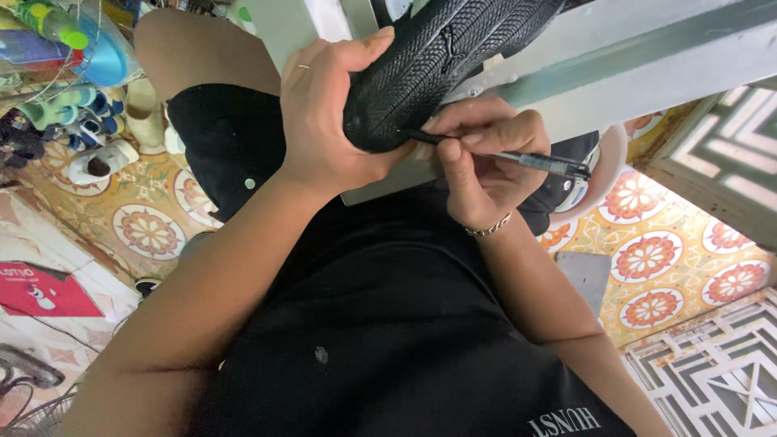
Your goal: Repairing and cleaning shoes by scraping the sole and applying white liquid with a brush.
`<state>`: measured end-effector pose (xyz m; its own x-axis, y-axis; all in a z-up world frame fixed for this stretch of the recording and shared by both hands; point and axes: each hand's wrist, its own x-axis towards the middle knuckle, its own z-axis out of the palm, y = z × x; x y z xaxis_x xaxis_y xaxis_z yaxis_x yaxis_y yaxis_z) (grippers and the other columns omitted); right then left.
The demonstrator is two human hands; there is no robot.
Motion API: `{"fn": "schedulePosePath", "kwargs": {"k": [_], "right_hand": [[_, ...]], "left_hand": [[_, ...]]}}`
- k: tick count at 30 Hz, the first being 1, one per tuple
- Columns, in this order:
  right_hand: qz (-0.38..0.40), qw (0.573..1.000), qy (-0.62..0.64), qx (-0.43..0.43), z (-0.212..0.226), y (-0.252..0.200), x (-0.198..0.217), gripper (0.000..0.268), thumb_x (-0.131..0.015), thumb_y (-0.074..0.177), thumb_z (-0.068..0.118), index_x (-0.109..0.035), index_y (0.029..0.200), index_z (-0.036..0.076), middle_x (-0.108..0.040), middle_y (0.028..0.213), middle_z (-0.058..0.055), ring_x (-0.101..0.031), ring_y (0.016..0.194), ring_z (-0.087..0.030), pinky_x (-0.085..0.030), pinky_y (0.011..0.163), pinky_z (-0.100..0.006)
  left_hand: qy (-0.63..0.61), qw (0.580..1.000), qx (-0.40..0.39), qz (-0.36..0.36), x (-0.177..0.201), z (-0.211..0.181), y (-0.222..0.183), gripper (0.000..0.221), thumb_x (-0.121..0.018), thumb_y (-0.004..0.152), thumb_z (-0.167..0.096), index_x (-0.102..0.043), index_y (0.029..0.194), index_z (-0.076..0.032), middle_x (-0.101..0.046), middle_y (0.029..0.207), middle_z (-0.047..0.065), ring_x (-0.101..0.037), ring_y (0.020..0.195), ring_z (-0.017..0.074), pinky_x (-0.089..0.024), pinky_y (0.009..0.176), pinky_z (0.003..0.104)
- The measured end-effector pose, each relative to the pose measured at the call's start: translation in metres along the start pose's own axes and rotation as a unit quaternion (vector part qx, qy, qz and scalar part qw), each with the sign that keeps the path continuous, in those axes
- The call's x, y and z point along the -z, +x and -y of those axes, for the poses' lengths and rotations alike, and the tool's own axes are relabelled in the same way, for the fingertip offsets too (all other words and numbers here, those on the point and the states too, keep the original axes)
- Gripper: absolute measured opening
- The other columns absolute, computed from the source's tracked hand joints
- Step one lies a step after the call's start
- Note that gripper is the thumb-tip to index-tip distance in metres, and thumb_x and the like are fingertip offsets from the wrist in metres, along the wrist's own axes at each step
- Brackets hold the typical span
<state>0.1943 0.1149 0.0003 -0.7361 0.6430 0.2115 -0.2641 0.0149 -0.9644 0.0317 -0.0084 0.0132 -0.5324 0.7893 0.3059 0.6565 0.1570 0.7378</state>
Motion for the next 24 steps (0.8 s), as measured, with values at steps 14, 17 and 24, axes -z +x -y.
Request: {"fn": "schedulePosePath", "kwargs": {"k": [14,17,24], "right_hand": [[-0.055,0.941,-0.204,0.263,-0.023,0.005,-0.022,0.024,-0.067,0.095,-0.008,-0.048,0.104,0.005,-0.06,0.101,-0.027,-0.069,0.076,-0.03,-0.064,0.066,-0.041],[-0.075,0.964,-0.126,0.22,-0.019,-0.002,-0.012,0.024,-0.065,0.098,-0.002,-0.045,0.108,0.006,-0.06,0.107,-0.025,-0.071,0.077,-0.027,-0.066,0.068,-0.04],[0.018,0.991,-0.031,0.129,-0.012,-0.002,-0.01,0.028,-0.061,0.103,-0.004,-0.036,0.111,0.006,-0.059,0.114,-0.026,-0.071,0.084,-0.026,-0.064,0.071,-0.035]], "left_hand": [[0.02,1.0,0.001,-0.015,-0.002,-0.002,0.003,0.071,-0.099,0.085,-0.032,-0.051,0.132,-0.009,-0.066,0.134,0.005,-0.065,0.116,0.0251,-0.044,0.104,0.038],[0.016,1.0,-0.012,-0.016,-0.003,0.0,0.003,0.069,-0.097,0.086,-0.031,-0.051,0.132,-0.008,-0.066,0.137,0.006,-0.065,0.114,0.0248,-0.044,0.103,0.038],[0.016,1.0,-0.004,-0.008,-0.001,-0.001,0.003,0.072,-0.097,0.085,-0.032,-0.054,0.137,-0.007,-0.066,0.136,0.005,-0.065,0.108,0.0262,-0.044,0.102,0.038]]}}
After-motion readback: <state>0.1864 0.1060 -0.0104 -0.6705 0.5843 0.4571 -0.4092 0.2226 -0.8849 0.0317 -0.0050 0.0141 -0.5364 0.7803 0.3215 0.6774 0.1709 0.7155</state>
